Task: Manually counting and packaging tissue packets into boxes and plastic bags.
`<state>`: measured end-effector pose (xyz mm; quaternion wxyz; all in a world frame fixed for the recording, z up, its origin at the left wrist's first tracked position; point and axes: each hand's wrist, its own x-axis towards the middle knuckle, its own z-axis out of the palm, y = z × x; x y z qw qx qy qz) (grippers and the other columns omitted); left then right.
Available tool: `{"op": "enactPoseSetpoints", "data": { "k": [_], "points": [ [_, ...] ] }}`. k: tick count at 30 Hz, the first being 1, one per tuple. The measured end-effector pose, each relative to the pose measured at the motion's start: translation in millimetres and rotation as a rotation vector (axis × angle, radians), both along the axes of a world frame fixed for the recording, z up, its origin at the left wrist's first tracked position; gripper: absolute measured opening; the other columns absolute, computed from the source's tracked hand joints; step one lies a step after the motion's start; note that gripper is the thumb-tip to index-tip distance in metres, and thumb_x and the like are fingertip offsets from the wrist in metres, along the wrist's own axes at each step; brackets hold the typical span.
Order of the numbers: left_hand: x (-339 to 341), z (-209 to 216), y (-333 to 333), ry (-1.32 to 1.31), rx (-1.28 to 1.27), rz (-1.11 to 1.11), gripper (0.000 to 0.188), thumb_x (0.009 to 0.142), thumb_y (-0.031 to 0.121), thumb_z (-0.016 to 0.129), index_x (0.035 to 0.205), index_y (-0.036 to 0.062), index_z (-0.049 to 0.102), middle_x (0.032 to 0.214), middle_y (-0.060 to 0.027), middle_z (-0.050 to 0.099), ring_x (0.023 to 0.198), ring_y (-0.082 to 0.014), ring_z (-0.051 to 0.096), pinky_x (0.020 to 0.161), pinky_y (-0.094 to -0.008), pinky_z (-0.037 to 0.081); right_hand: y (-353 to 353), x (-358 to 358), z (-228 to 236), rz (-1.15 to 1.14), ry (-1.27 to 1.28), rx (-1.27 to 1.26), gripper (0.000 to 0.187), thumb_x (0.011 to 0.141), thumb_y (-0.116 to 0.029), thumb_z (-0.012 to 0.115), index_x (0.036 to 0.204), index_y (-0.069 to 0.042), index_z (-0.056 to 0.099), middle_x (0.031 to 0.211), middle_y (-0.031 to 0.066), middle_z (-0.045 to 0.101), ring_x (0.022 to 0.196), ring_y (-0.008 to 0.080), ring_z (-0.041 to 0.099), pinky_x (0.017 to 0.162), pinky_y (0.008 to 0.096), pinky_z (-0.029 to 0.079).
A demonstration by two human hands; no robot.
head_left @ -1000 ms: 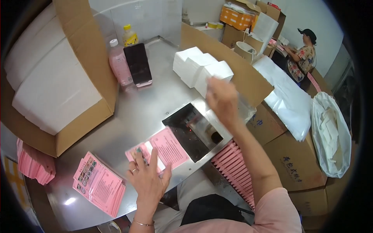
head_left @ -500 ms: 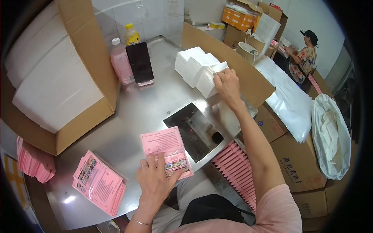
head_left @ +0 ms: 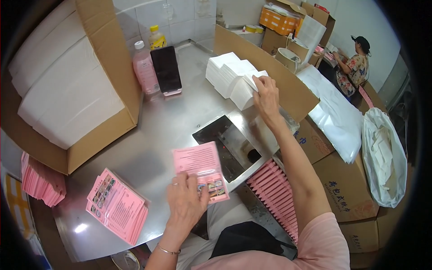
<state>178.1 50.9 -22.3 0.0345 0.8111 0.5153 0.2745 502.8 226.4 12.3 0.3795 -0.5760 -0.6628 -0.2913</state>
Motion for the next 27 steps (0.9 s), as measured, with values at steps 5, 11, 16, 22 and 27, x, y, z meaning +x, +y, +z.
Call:
{"op": "enactPoseSetpoints", "data": {
  "k": [5, 11, 16, 22, 27],
  "points": [
    [-21, -3, -3, -0.044, -0.079, -0.128, 0.065, 0.07, 0.027, 0.077, 0.127, 0.0052, 0.056, 0.101, -0.0161, 0.052, 0.087, -0.0334, 0.053, 0.073, -0.0451, 0.042, -77, -94, -19, 0.449, -0.06, -0.113, 0.045, 0.083, -0.005, 0.06, 0.127, -0.003, 0.059, 0.126, 0.018, 0.062, 0.112, 0.0381, 0.061, 0.096, 0.0485, 0.047],
    [-35, 13, -4, -0.028, -0.143, -0.118, 0.09, 0.064, 0.033, 0.078, 0.145, 0.0126, 0.045, 0.101, -0.0192, 0.052, 0.092, -0.0364, 0.053, 0.078, -0.0472, 0.04, -157, -170, -52, 0.743, -0.224, -0.335, 0.038, 0.079, -0.021, 0.063, 0.114, -0.006, 0.066, 0.106, 0.0218, 0.061, 0.106, 0.039, 0.062, 0.109, 0.0702, 0.028],
    [-16, 38, -4, -0.106, -0.216, -0.062, 0.068, 0.085, 0.004, 0.064, 0.148, 0.0054, 0.04, 0.101, -0.0196, 0.054, 0.09, -0.0345, 0.054, 0.077, -0.0423, 0.044, -96, -182, -59, 0.618, 0.077, -0.419, 0.029, 0.086, -0.013, 0.059, 0.112, -0.002, 0.064, 0.107, 0.0231, 0.061, 0.1, 0.0434, 0.059, 0.103, 0.0706, 0.032],
    [-48, 37, -42, -0.239, -0.25, -0.242, 0.036, 0.078, -0.001, 0.064, 0.113, 0.0029, 0.064, 0.1, -0.0165, 0.062, 0.096, -0.0325, 0.056, 0.084, -0.044, 0.046, -92, -111, -72, 0.295, 0.154, -0.926, 0.015, 0.082, -0.01, 0.061, 0.091, -0.002, 0.068, 0.081, 0.023, 0.067, 0.077, 0.0411, 0.068, 0.076, 0.05, 0.055],
    [-95, 42, -42, -0.24, 0.047, 0.115, 0.035, 0.073, -0.004, 0.057, 0.107, 0.0041, 0.062, 0.12, -0.0194, 0.057, 0.11, -0.0378, 0.053, 0.095, -0.0477, 0.044, -123, -104, -8, 0.47, 0.284, -0.564, 0.01, 0.084, -0.005, 0.064, 0.092, -0.007, 0.071, 0.077, 0.0175, 0.068, 0.071, 0.0361, 0.067, 0.065, 0.0427, 0.054]
  ]
}}
